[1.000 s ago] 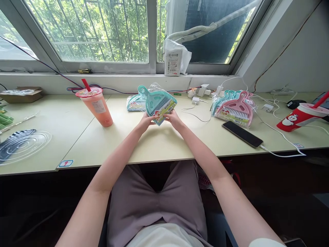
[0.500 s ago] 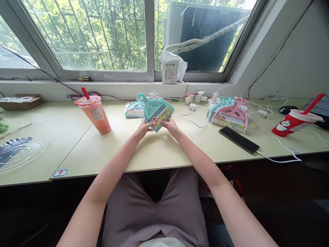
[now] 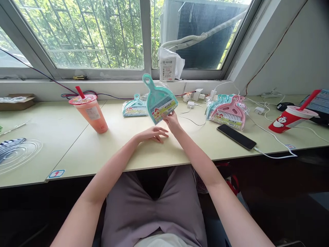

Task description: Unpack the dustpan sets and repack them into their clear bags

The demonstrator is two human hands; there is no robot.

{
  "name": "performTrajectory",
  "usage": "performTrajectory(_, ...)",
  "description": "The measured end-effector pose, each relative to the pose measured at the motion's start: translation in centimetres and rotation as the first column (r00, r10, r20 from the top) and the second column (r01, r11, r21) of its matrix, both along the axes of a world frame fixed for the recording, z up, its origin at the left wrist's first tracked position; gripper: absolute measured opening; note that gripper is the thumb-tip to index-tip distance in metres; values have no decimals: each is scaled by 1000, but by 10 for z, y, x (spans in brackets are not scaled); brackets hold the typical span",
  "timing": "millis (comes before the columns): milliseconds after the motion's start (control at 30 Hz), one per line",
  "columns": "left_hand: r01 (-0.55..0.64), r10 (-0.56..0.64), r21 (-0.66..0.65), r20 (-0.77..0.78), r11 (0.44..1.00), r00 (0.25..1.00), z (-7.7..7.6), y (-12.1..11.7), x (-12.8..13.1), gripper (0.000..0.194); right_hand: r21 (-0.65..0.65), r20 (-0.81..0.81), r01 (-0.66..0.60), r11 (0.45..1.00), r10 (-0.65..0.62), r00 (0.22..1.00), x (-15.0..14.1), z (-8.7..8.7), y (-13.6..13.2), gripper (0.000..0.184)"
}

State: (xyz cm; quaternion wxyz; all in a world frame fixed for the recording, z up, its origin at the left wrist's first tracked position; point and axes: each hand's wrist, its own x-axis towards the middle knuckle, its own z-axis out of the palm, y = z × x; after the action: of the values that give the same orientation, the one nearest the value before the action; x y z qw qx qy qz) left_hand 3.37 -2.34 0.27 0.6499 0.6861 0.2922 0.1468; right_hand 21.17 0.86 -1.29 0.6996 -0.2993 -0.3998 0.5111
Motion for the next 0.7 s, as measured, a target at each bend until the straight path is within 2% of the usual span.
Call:
performTrajectory(67, -77, 74, 48, 59, 996, 995, 1, 3, -1, 69, 33, 5, 23, 999, -23, 1000, 5, 3, 0, 68)
performTrajectory(133, -222, 198, 127, 177, 967, 964, 2, 7, -4, 72, 30, 13, 34, 999, -35, 999, 8, 4, 1, 69)
performTrajectory(200, -350, 287, 181, 300, 919, 910, 3, 11, -5, 69, 3, 32, 29, 1000, -29, 999, 6, 1, 2, 70)
performTrajectory(267, -469, 381, 179, 376, 865, 845, 2, 14, -5, 66, -35, 68, 0, 999, 3, 998, 1, -3, 2, 72)
performTrajectory(367, -605, 517, 159, 379, 780, 767, 0, 15, -2, 65, -84, 98, -41, 996, 49, 994, -6, -7, 2, 74)
performTrajectory(433, -625, 543, 168, 361, 762, 758, -2, 16, 0, 63, -98, 100, -48, 994, 57, 993, -8, -7, 1, 74)
performTrajectory(600, -584, 502, 181, 351, 791, 790, -3, 17, 1, 60, -101, 103, -60, 993, 70, 992, -3, -1, -5, 68)
performTrajectory(700, -598, 515, 168, 363, 784, 777, -4, 19, 1, 61, -84, 121, -80, 993, 90, 989, -3, 1, -8, 68)
